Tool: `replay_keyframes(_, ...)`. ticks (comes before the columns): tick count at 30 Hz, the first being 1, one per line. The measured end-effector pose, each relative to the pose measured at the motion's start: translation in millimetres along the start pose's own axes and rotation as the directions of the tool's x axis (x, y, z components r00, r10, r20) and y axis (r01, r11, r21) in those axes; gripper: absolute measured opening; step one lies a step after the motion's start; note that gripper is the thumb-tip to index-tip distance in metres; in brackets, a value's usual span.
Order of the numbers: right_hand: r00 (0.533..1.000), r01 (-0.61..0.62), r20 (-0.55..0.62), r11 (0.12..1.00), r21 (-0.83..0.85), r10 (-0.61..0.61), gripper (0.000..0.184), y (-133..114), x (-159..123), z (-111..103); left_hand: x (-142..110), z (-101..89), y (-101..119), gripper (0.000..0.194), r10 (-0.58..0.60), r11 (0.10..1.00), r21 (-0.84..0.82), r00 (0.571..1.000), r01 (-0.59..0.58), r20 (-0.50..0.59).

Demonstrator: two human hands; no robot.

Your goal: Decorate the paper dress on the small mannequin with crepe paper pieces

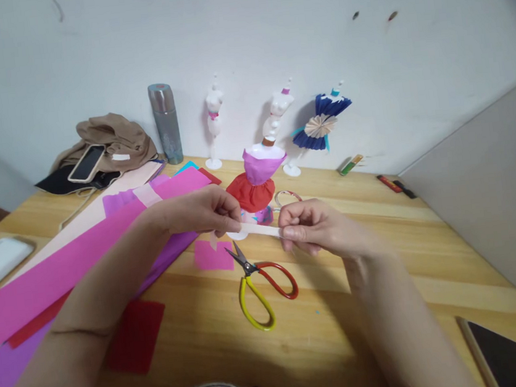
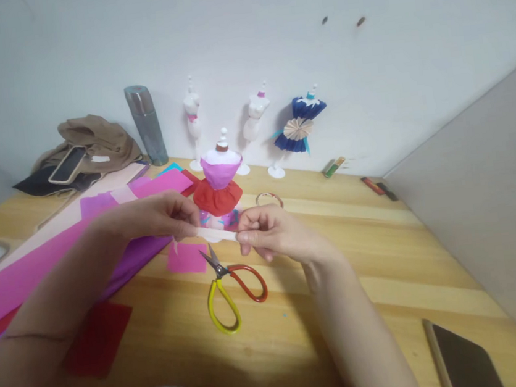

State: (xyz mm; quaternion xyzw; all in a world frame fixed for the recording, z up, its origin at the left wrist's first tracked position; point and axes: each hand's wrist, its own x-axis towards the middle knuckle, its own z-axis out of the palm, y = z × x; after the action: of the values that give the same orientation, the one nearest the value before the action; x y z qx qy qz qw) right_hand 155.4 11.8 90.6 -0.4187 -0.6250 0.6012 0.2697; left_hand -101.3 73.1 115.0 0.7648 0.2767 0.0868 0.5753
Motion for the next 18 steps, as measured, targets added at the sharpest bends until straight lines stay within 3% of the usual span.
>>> replay_keyframes(9,0.995,0.097,0.001,0.994,-0.054,-0.097,0.042,-4.2,-4.3,-9.8,1.7,-5.6,-3.0,0.021,-0.016,0.999,0.037,1.0,0.017,-0.024)
replay_keyframes(18,0.999,0.007,-0.04,0.995,-0.1,-0.011,0.036,-1.2,-8.8,-23.6,-0.9,-12.4,-0.4,0.016,-0.013,0.998,0.053,1.0,0.013,-0.004)
